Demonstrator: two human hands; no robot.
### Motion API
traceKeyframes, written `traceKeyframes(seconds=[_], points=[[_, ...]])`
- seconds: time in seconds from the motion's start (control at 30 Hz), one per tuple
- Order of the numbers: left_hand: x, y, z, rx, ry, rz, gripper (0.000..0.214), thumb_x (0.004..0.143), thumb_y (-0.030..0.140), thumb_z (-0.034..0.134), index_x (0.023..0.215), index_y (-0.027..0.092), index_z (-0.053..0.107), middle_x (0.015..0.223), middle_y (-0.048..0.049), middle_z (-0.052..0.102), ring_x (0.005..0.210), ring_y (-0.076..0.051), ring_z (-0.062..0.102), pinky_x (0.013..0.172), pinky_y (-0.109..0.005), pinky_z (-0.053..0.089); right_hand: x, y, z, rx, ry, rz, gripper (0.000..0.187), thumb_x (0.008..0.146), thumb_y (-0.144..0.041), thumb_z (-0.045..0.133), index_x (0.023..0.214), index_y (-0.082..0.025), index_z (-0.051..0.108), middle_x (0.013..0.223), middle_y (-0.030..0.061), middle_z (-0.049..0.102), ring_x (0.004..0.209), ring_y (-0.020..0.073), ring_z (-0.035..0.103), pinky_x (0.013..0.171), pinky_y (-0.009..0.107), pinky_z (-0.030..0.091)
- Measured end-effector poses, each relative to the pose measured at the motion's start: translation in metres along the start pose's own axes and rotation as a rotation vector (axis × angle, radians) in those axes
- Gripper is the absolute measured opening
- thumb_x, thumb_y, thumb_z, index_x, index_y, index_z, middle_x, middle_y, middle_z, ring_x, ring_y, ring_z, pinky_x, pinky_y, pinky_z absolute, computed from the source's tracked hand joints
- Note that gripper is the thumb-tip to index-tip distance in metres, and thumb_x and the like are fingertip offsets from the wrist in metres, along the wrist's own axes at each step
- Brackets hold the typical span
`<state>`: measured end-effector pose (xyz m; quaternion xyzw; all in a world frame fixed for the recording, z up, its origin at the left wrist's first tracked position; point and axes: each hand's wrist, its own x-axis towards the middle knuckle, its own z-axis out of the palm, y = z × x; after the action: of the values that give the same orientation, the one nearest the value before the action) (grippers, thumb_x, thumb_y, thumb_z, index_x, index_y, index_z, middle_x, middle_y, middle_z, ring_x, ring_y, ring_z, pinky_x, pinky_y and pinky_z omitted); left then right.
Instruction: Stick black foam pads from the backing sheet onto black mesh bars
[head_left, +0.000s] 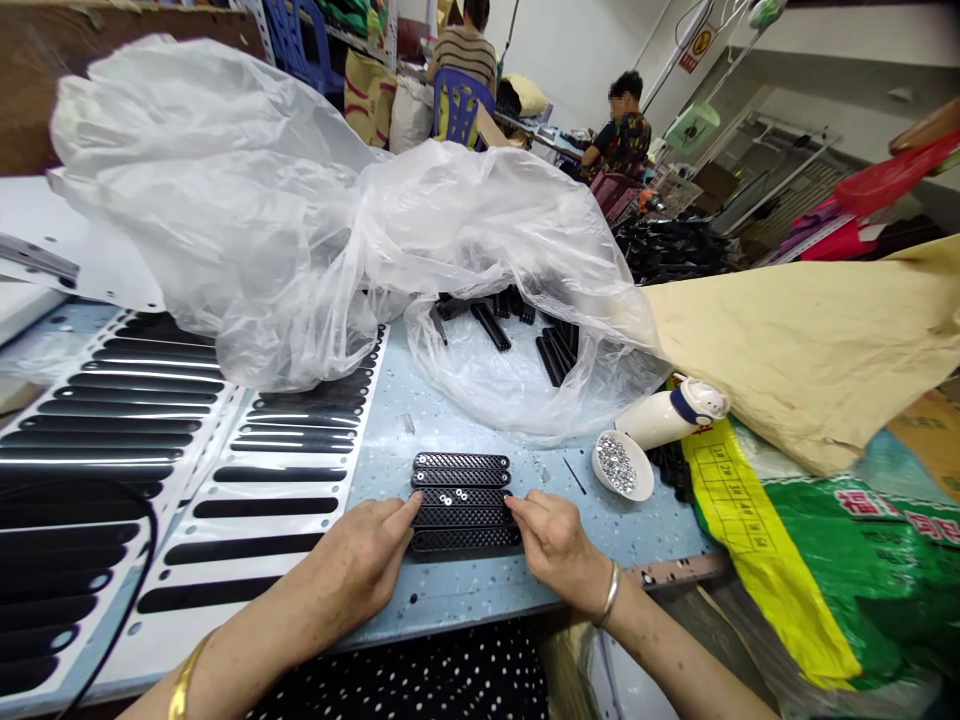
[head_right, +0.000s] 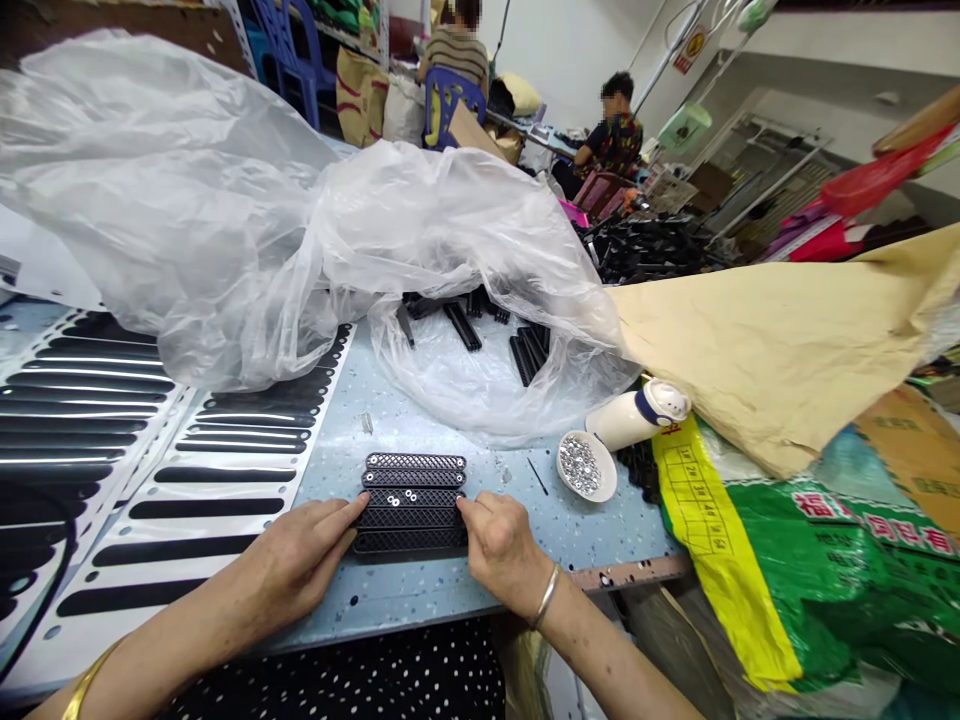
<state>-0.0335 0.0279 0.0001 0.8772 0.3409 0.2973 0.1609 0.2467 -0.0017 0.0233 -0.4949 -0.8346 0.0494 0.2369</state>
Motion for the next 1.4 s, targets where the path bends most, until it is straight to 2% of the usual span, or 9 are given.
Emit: traceKeyframes(seconds=[0.2,0.3,0.57,0.77,0.93,1.07,1.2,1.3,1.4], points=[[0.003,0.003,-0.008,-0.006,-0.013,-0.028,0.042,0.092,0.009,0.041,0.133,0.016,0.046,0.081,-0.0054,0.066,0.07,-0.02,0.064,0.063,-0.033,0.055,0.008,-0.003,-0.005,0.05,0.065,0.035,0.027,0.095,-0.011,0.043,0.103,-0.008,0.069,0.065,0.0038,0.057,0.055,0.0152,0.052,0.053,0.027,0.04],[0.01,0.009,-0.017,0.043,-0.047,-0.027,0.037,0.093,0.015,0.044,0.128,0.012,0.05,0.075,-0.005,0.064,0.063,-0.021,0.063,0.057,-0.033,0.052,0.019,-0.013,0.0,0.011,0.024,0.006,0.026,0.096,-0.013,0.045,0.098,-0.011,0.071,0.065,0.0043,0.058,0.056,0.0156,0.053,0.054,0.027,0.039],[0.043,0.018,-0.012,0.198,-0.292,-0.093,0.022,0.092,0.013,0.043,0.093,0.018,0.065,0.073,-0.0053,0.068,0.065,-0.024,0.068,0.058,-0.032,0.049,0.048,-0.027,0.024,-0.055,-0.082,-0.011,0.023,0.09,-0.013,0.055,0.07,-0.017,0.066,0.064,0.0031,0.062,0.057,0.0149,0.056,0.054,0.028,0.033],[0.049,0.018,-0.007,0.199,-0.291,-0.099,0.021,0.085,0.009,0.046,0.075,0.018,0.062,0.065,-0.0041,0.067,0.058,-0.022,0.066,0.052,-0.028,0.044,0.04,-0.025,0.019,-0.06,-0.112,-0.017,0.022,0.089,-0.009,0.052,0.071,-0.016,0.063,0.067,0.0039,0.063,0.06,0.0146,0.057,0.056,0.027,0.034],[0.037,0.024,-0.009,0.141,-0.25,-0.093,0.023,0.089,0.009,0.042,0.083,0.019,0.062,0.068,-0.0029,0.068,0.061,-0.02,0.068,0.054,-0.026,0.047,0.026,-0.028,0.011,-0.039,-0.153,-0.034,0.024,0.091,-0.01,0.05,0.07,-0.017,0.061,0.066,0.0028,0.061,0.06,0.0149,0.055,0.056,0.027,0.034],[0.031,0.025,-0.009,0.104,-0.21,-0.102,0.022,0.09,0.01,0.042,0.088,0.019,0.062,0.072,-0.0025,0.07,0.064,-0.018,0.069,0.057,-0.025,0.05,0.023,-0.028,0.009,-0.014,-0.159,-0.015,0.015,0.089,-0.011,0.054,0.08,-0.016,0.065,0.07,0.0039,0.063,0.063,0.0158,0.058,0.057,0.026,0.037],[0.024,0.023,-0.013,-0.005,-0.067,-0.096,0.023,0.09,0.011,0.044,0.104,0.018,0.061,0.082,-0.005,0.073,0.071,-0.019,0.071,0.063,-0.027,0.055,0.022,-0.028,0.006,0.014,-0.146,-0.004,0.015,0.089,-0.009,0.053,0.088,-0.014,0.067,0.072,0.0049,0.064,0.064,0.0166,0.059,0.058,0.027,0.039],[0.017,0.024,-0.017,0.008,-0.01,-0.071,0.028,0.091,0.01,0.042,0.111,0.017,0.06,0.074,-0.0039,0.071,0.062,-0.017,0.069,0.056,-0.026,0.053,0.019,-0.028,0.005,0.043,-0.111,-0.013,0.021,0.091,-0.009,0.048,0.09,-0.013,0.068,0.071,0.0057,0.064,0.062,0.0166,0.058,0.056,0.027,0.039],[0.012,0.027,-0.018,0.114,-0.031,0.028,0.037,0.086,0.005,0.037,0.115,0.013,0.059,0.066,-0.0037,0.067,0.052,-0.019,0.065,0.048,-0.028,0.05,0.015,-0.028,0.005,0.037,-0.073,-0.036,0.025,0.093,-0.008,0.043,0.097,-0.011,0.068,0.072,0.0065,0.063,0.061,0.0167,0.057,0.056,0.028,0.039]])
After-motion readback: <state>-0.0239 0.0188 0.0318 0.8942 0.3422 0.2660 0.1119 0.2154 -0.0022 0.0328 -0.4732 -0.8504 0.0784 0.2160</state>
